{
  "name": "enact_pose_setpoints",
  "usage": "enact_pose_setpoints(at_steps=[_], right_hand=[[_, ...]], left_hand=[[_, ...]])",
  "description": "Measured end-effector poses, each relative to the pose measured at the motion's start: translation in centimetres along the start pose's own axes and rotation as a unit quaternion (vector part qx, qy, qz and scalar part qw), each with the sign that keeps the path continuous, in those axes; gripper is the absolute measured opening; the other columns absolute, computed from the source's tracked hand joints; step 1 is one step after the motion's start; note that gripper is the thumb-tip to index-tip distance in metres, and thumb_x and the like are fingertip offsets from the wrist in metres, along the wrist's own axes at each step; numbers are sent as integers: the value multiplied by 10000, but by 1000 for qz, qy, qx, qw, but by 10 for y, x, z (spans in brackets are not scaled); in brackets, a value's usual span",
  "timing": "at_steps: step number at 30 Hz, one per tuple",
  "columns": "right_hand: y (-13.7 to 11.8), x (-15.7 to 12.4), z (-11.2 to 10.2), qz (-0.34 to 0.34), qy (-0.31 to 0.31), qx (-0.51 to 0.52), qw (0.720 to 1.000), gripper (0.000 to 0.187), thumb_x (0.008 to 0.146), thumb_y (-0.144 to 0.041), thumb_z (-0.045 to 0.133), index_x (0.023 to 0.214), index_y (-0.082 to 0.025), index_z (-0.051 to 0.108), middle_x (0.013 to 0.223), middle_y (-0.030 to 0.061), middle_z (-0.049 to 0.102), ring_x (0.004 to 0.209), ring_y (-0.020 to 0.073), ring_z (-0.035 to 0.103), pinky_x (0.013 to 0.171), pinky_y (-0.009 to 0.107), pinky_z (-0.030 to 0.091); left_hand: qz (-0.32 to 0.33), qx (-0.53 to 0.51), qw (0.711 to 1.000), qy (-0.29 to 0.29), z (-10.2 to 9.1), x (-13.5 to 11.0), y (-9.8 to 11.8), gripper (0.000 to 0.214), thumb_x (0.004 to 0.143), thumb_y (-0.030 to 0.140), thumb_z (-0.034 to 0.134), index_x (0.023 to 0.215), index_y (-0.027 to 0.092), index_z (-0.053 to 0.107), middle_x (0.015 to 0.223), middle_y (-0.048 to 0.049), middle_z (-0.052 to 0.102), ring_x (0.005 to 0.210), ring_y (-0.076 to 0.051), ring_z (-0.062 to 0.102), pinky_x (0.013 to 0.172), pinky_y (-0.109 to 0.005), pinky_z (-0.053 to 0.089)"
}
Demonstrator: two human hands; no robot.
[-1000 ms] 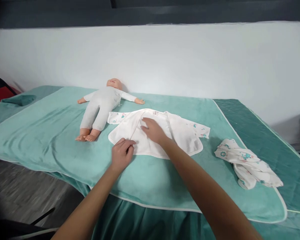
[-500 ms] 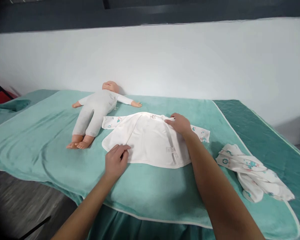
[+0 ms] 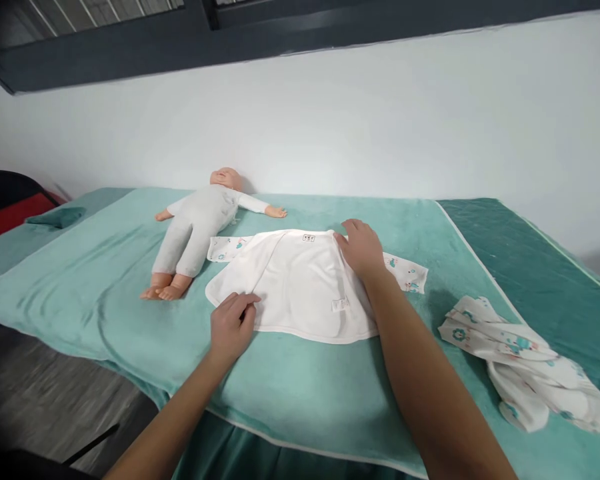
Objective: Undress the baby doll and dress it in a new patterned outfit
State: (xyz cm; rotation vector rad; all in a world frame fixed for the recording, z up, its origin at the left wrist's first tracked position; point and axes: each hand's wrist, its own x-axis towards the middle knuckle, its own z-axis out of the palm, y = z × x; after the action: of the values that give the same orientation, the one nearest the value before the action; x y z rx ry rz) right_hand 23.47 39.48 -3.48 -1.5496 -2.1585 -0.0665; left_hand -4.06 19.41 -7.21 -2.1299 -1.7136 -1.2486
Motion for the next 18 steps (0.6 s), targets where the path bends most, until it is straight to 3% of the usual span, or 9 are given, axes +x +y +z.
enact_pose_setpoints(at_steps=[3, 7, 10, 12, 15, 18], right_hand=[[-7, -8, 0, -27, -68, -17, 997, 591, 1033, -449, 289, 1455, -86, 489, 1553, 201, 474, 1453, 333, 412, 1190, 503, 326], [-18, -29, -4, 2, -129, -64, 990, 670, 1037, -481, 220, 1520, -58, 410, 1630, 206, 357, 1532, 327, 299, 1223, 515, 284], [-23, -47, -9, 5, -141, -76, 987, 715, 1026, -522, 203, 1550, -65, 367, 1654, 199, 307, 1556, 316, 248, 1241, 529, 255], [-24, -52, -12, 3, -151, -68, 986, 727, 1015, -540, 199, 1552, -77, 364, 1658, 192, 302, 1562, 316, 235, 1246, 550, 234], [-35, -37, -15, 14, -152, -20, 988, 719, 996, -543, 241, 1532, -89, 397, 1646, 197, 326, 1559, 332, 238, 1250, 570, 208], [-65, 8, -10, 62, -141, 111, 982, 687, 980, -560, 322, 1505, -136, 446, 1626, 179, 376, 1519, 344, 334, 1240, 536, 260]], left_hand=[[3, -13, 1000, 5, -1, -1, 0, 222, 904, 97, 456, 905, 192, 657, 675, -13, 595, 673, -177, 530, 652, -298, 390], [-17, -48, 999, 12, -3, -2, 1, 246, 906, 115, 445, 896, 180, 682, 676, -22, 600, 681, -175, 527, 662, -300, 389], [-112, -129, 985, -29, -12, -1, 1, 267, 895, 150, 449, 912, 180, 714, 697, -17, 625, 676, -162, 546, 672, -294, 406], [-203, -215, 951, -86, -24, 5, -2, 273, 888, 188, 460, 933, 194, 730, 650, 11, 592, 618, -144, 525, 632, -277, 402], [-281, -305, 903, -115, -53, 23, -17, 250, 876, 243, 495, 944, 209, 733, 605, 34, 540, 602, -138, 515, 620, -265, 412], [-313, -267, 911, -47, -86, 50, -50, 240, 880, 308, 526, 981, 223, 727, 703, 12, 610, 703, -161, 583, 709, -291, 469]])
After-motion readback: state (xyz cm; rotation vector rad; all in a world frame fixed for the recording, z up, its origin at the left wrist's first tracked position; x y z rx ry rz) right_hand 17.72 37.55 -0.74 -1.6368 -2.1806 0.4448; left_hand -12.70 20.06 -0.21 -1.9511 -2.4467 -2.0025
